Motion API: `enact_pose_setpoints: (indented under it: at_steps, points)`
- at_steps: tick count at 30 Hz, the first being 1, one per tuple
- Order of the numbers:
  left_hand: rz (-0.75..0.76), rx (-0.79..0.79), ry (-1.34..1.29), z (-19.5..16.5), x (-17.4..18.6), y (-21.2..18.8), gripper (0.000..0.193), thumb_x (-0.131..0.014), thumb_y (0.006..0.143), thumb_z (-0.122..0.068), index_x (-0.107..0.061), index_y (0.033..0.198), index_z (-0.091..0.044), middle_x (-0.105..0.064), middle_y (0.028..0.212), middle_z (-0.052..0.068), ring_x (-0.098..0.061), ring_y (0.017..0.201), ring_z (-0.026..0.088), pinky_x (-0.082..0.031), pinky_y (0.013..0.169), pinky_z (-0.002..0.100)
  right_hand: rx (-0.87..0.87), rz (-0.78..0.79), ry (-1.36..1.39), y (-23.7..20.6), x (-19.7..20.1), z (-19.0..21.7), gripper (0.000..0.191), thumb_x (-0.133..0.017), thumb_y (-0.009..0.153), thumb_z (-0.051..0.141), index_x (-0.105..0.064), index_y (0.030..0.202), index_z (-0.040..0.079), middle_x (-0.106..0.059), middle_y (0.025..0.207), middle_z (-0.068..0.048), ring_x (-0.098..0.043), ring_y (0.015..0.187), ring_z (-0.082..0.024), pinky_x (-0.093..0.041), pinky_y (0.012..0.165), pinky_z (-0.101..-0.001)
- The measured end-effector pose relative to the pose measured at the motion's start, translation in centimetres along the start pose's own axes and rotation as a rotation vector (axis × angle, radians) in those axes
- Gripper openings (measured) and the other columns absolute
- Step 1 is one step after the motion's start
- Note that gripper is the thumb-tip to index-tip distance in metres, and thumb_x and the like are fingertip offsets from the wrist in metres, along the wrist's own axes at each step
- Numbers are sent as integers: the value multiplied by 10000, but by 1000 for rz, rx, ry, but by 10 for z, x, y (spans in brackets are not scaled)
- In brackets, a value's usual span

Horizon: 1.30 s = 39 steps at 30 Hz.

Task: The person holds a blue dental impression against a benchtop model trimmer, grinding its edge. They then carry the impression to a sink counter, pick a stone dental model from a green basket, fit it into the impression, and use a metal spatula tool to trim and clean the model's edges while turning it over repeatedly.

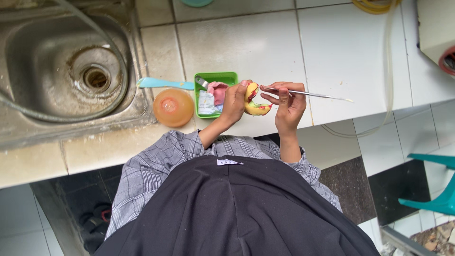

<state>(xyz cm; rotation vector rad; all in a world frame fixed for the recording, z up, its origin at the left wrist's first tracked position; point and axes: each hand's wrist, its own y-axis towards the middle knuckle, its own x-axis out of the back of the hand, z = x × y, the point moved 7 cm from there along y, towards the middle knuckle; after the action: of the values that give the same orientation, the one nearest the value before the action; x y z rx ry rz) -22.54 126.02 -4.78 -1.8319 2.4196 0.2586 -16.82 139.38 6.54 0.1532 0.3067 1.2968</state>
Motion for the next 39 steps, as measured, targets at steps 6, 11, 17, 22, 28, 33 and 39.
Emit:
enact_pose_setpoints:
  at_steps: [6,11,17,22,28,33,39]
  points:
    - [116,-25,74,3,-33,-5,609,-339,1113,-445,-669,952,41,-585,706,59,-509,657,121,-442,620,302,-66,-167,6,-22,41,5,258,-522,1127,287,-481,1109,33,-700,993,-155,-767,1022,-300,-695,821,-424]
    - [179,-67,147,-4,-43,-9,627,-329,1111,-464,-651,921,39,-585,713,88,-523,643,152,-439,613,321,-107,-97,-90,-32,47,5,265,-536,1135,271,-501,1088,13,-716,1013,-177,-759,1037,-318,-682,850,-433]
    - [234,-58,119,-14,-43,-11,652,-258,1125,-491,-619,951,24,-585,752,89,-527,697,166,-452,663,320,-77,-186,-49,-26,52,12,275,-528,1107,293,-485,1106,22,-696,997,-157,-771,1040,-296,-705,834,-414]
    - [221,-40,124,-24,-37,-11,656,-233,1137,-506,-616,997,8,-584,792,75,-528,733,160,-458,695,304,-58,-119,-78,-24,41,11,259,-541,1127,263,-493,1127,9,-706,1041,-170,-748,1086,-297,-689,893,-421]
    - [258,179,13,-37,-27,-17,523,-288,1051,-476,-526,1239,-49,-589,882,34,-546,719,105,-489,618,257,64,-204,-151,-17,36,19,192,-606,1103,128,-486,1173,-4,-688,1116,-194,-713,1184,-304,-632,1017,-431]
    - [244,126,39,-53,-18,-18,454,-352,1109,-449,-495,1273,-50,-589,970,58,-565,803,94,-502,706,235,206,-138,-227,-20,16,32,218,-602,1097,23,-398,1173,18,-677,1163,-237,-693,1212,-321,-580,1102,-447]
    - [163,129,14,-48,-11,-18,413,-395,1122,-435,-491,1262,-59,-569,829,57,-479,621,77,-405,551,235,258,-9,-124,-22,-7,23,207,-523,1123,54,-332,1203,63,-611,1213,-226,-696,1173,-305,-612,1064,-437]
